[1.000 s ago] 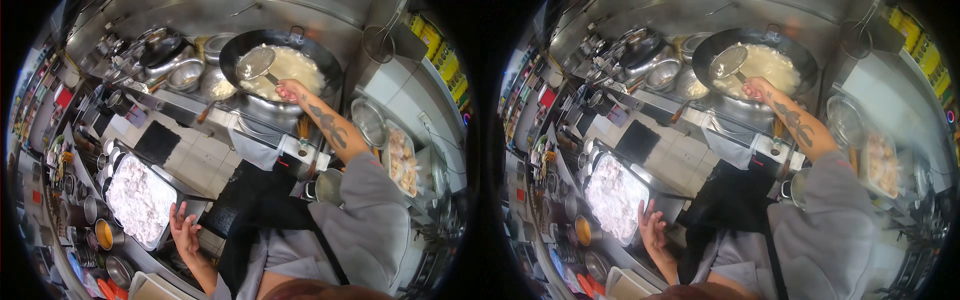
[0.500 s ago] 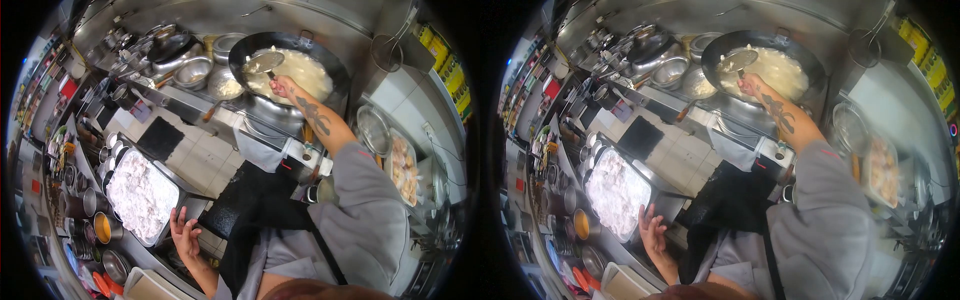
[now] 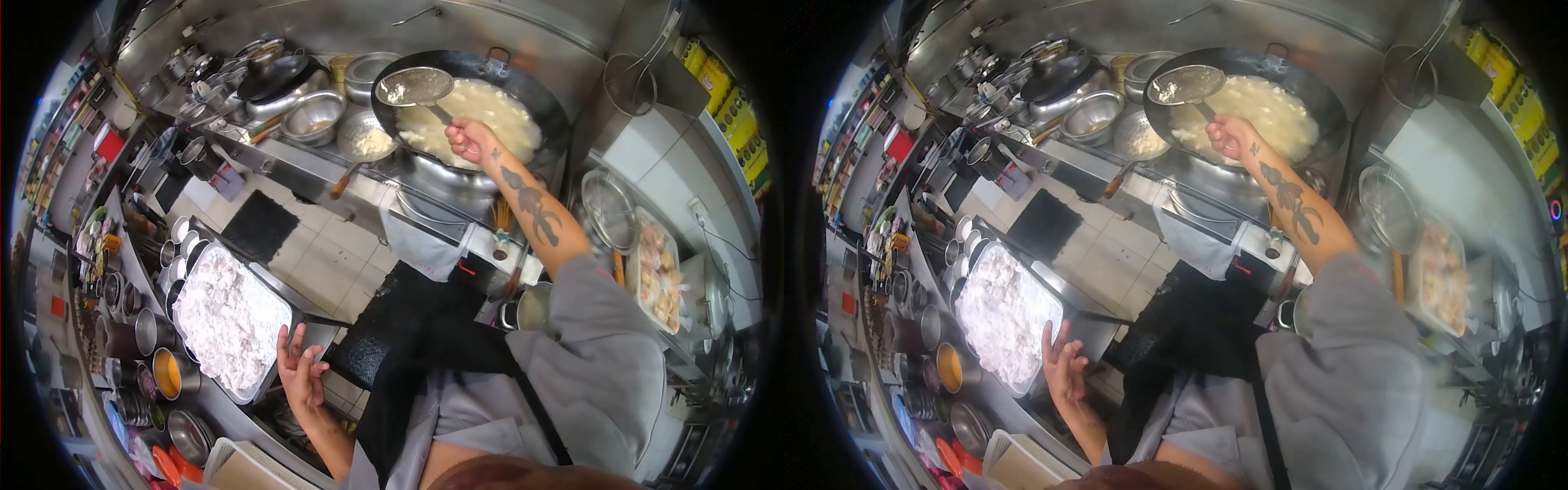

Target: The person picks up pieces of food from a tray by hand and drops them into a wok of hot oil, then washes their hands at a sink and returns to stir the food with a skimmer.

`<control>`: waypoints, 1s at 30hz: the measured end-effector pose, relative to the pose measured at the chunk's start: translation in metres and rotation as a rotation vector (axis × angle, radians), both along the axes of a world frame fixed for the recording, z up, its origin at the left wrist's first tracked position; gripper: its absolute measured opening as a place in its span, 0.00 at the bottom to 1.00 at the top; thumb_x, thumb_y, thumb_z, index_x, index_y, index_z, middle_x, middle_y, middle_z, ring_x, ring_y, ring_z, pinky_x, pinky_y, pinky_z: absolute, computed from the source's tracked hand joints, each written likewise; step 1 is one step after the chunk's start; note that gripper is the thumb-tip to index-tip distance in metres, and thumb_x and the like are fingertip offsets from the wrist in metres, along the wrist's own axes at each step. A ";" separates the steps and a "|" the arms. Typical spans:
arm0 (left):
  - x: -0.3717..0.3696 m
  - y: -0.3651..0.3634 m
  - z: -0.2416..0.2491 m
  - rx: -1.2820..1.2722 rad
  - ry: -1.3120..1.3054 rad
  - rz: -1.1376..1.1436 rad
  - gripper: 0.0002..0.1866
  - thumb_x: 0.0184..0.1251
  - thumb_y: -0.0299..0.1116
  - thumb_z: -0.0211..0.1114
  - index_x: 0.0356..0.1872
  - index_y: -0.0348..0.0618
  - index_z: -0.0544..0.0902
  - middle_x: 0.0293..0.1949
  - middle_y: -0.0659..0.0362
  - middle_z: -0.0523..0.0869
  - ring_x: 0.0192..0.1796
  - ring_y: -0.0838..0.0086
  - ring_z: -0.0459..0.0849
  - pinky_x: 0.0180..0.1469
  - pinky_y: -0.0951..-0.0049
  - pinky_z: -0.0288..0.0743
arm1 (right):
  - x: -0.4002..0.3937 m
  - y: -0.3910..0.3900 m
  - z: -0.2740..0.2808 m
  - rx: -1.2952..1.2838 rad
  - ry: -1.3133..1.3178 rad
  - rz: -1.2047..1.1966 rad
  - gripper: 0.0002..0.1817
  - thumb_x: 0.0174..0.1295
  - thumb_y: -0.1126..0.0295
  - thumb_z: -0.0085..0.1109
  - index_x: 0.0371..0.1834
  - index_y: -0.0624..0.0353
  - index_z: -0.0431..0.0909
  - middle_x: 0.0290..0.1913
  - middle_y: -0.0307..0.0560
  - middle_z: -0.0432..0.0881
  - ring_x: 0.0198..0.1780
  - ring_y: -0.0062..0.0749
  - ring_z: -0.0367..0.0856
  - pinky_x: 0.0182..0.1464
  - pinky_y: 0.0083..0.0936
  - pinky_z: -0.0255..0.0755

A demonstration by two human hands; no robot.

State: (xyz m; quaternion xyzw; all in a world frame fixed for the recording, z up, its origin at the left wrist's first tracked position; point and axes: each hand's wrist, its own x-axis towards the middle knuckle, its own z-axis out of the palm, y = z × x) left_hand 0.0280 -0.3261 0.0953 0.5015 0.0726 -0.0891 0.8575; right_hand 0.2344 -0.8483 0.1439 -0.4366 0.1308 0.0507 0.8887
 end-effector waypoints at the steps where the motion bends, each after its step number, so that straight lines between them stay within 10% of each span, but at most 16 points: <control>1: 0.001 -0.001 0.002 -0.002 0.003 -0.007 0.36 0.60 0.16 0.57 0.69 0.42 0.53 0.62 0.47 0.66 0.40 0.73 0.81 0.29 0.81 0.83 | -0.001 0.002 -0.002 -0.007 -0.007 0.017 0.06 0.70 0.70 0.33 0.37 0.59 0.60 0.25 0.40 0.70 0.19 0.18 0.65 0.18 0.16 0.57; 13: -0.005 0.020 -0.004 -0.029 0.027 0.045 0.36 0.60 0.15 0.56 0.69 0.42 0.53 0.63 0.47 0.66 0.40 0.73 0.81 0.29 0.80 0.83 | 0.040 0.072 0.017 0.134 -0.125 -0.015 0.04 0.70 0.71 0.35 0.40 0.58 0.61 0.25 0.42 0.70 0.20 0.22 0.65 0.18 0.20 0.57; 22: -0.024 0.048 0.000 0.046 0.051 0.174 0.38 0.58 0.18 0.59 0.70 0.41 0.52 0.64 0.43 0.65 0.40 0.74 0.81 0.27 0.83 0.81 | 0.095 0.179 -0.051 -0.763 -0.134 -0.258 0.09 0.65 0.67 0.40 0.35 0.58 0.71 0.20 0.43 0.73 0.12 0.25 0.70 0.10 0.22 0.57; 26: -0.033 0.056 -0.002 0.055 0.074 0.231 0.39 0.58 0.19 0.59 0.70 0.40 0.51 0.64 0.42 0.65 0.40 0.74 0.81 0.26 0.85 0.80 | 0.132 0.158 -0.140 -1.570 -0.241 -0.329 0.12 0.61 0.67 0.44 0.34 0.64 0.75 0.28 0.62 0.80 0.27 0.52 0.81 0.34 0.41 0.75; 30: -0.038 0.065 -0.007 0.002 0.087 0.246 0.37 0.59 0.17 0.59 0.69 0.39 0.53 0.63 0.44 0.65 0.39 0.73 0.82 0.27 0.81 0.82 | 0.119 0.168 -0.148 -1.715 -0.091 -0.235 0.14 0.61 0.65 0.45 0.40 0.62 0.77 0.35 0.63 0.81 0.41 0.60 0.79 0.46 0.47 0.73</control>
